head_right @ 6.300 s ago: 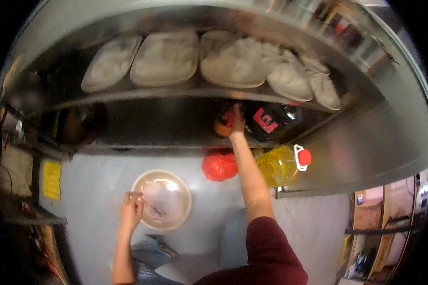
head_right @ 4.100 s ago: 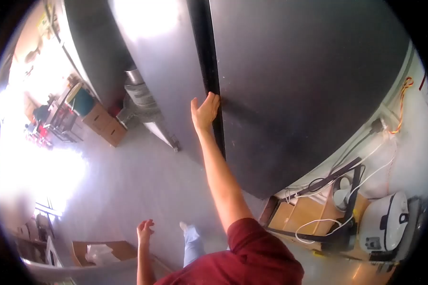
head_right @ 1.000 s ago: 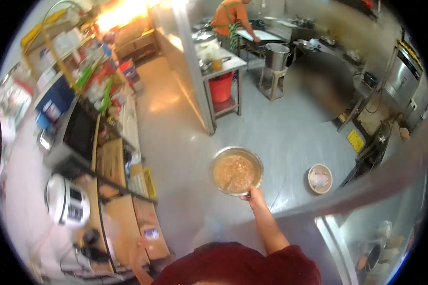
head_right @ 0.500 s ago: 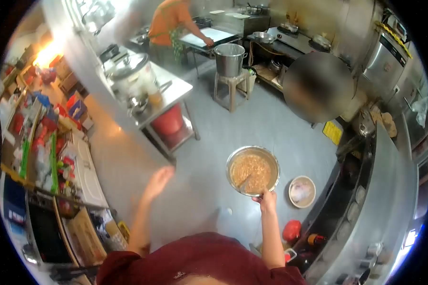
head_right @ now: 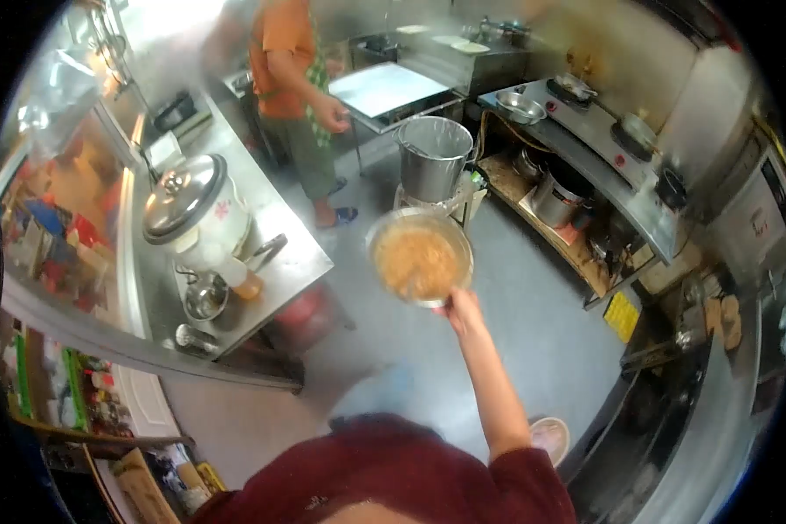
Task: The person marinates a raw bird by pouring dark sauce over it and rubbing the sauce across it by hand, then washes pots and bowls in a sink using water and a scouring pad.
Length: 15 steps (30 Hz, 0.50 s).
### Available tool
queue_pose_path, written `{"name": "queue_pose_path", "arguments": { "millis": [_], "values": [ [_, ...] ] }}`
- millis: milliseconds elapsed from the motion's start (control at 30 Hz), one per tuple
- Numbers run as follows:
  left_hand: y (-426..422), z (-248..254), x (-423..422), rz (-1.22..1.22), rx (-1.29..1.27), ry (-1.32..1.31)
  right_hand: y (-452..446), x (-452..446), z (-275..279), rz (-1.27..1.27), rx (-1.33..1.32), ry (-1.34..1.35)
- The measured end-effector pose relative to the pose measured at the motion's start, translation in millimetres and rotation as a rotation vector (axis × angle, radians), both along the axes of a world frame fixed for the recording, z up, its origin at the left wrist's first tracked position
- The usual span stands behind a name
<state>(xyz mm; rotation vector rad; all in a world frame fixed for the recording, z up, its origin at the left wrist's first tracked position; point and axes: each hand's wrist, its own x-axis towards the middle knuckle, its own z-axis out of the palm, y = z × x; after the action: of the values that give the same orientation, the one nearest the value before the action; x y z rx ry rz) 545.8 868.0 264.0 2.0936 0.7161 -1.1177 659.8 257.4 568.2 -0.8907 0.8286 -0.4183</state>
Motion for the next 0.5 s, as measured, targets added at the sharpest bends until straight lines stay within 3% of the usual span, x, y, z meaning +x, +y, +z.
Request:
{"name": "queue_pose_path", "arguments": {
  "millis": [67, 133, 233, 300, 400, 500],
  "values": [
    [-62.4, 12.8, 75.7, 0.24, -0.186, -0.159, -47.8, 73.7, -9.4, 0.122, 0.003, -0.004],
    [-137.6, 58.4, 152.3, 0.415, -0.384, -0.315, -79.5, 142.0, 14.0, 0.189, -0.006, -0.012],
    [-214.1, 118.2, 234.5, 0.355, -0.519, -0.445, -128.4, 235.8, 26.6, 0.269, -0.04, -0.044],
    [-239.4, 119.6, 264.7, 0.344, -0.519, -0.494, -153.9, 292.8, 32.4, 0.323, -0.045, -0.065],
    [-261.6, 122.7, 251.4, 0.573, -0.419, -0.591, -191.9, 365.1, 37.1, 0.383, -0.089, -0.041],
    [-276.3, 69.1, 167.4, 1.082, -0.215, -0.564, -227.4, 422.0, 53.9, 0.46, -0.153, -0.012]
  ]
}}
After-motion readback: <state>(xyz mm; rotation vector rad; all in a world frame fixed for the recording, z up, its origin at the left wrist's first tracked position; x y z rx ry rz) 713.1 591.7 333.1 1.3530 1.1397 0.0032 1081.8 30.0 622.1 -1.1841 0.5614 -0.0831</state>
